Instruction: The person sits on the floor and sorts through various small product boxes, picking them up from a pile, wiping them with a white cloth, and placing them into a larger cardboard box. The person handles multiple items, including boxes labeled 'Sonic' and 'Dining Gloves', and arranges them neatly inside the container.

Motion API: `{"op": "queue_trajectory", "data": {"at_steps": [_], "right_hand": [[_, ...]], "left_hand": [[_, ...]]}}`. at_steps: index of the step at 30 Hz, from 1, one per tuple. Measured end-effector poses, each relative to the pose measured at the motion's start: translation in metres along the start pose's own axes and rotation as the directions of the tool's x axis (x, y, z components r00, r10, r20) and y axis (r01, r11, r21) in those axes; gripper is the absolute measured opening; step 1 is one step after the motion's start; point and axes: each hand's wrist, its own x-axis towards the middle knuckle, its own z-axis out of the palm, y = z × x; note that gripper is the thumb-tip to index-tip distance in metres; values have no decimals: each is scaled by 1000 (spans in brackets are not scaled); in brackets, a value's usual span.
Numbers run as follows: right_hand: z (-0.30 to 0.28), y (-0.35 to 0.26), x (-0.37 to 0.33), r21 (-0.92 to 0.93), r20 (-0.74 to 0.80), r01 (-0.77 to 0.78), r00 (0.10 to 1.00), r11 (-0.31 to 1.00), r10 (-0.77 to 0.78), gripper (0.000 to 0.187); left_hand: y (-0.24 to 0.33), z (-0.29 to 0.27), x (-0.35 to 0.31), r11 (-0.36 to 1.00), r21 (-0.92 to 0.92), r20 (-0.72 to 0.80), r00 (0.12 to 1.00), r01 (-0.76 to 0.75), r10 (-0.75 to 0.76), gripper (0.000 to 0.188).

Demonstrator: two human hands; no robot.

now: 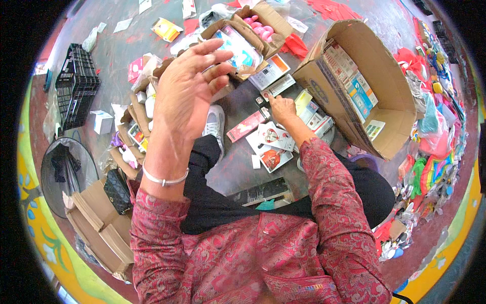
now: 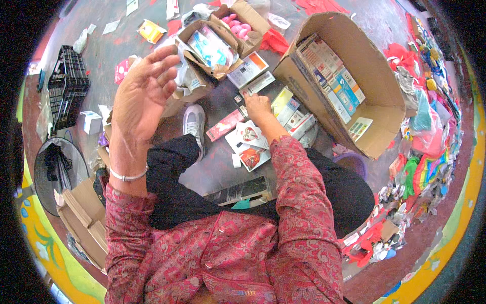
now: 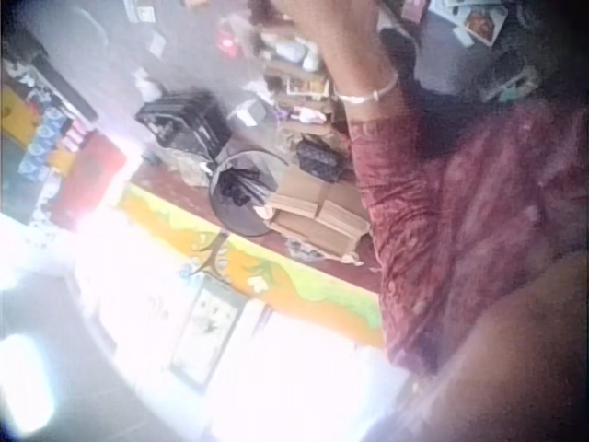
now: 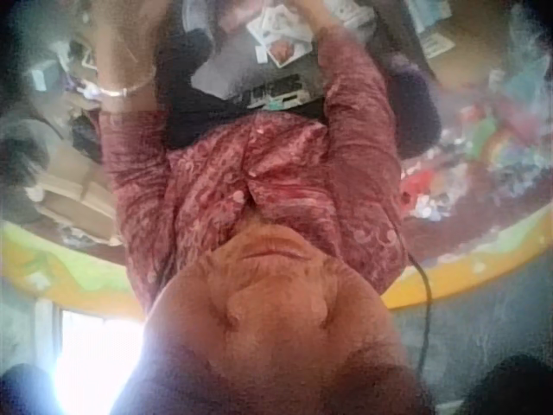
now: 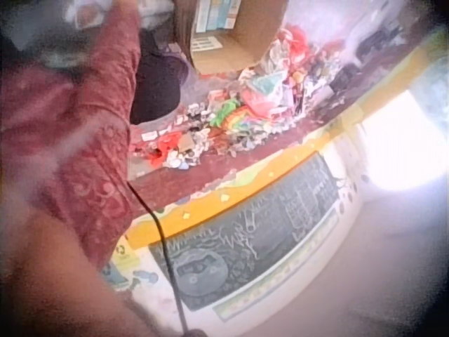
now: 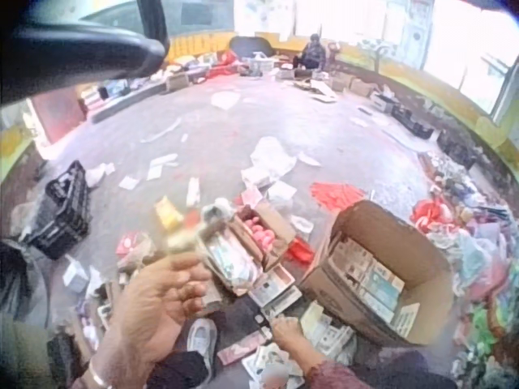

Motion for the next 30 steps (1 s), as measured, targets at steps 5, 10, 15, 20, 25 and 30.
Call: {"op": "queue_trajectory", "data": {"at_steps": [5,10,15,20,25,30], "right_hand": [[34,16,21,-156,-133,246,954,957,-267,31],[60,10,37,-215,-270,211,926,954,-265,22],[74,15,34,-286,-271,382,847,879,-456,8],[60,20,24,-375,-302,308,851,874,-429,7],[18,12,18,-201,-221,313,909,928,-354,10],[-106,-2,4,106,-195,55,980,993,-33,23]], "left_hand": [[-5,-2,1,997,45,1,998,61,-61,30],[-8,1,6,990,66,-41,992,124,-121,30],[-14,5,3,985,60,-13,987,163,-163,28],[-14,6,2,983,55,28,984,173,-174,29],[-14,14,1,986,32,87,982,165,-167,27],[-16,22,-2,991,58,92,988,121,-126,32]]}}
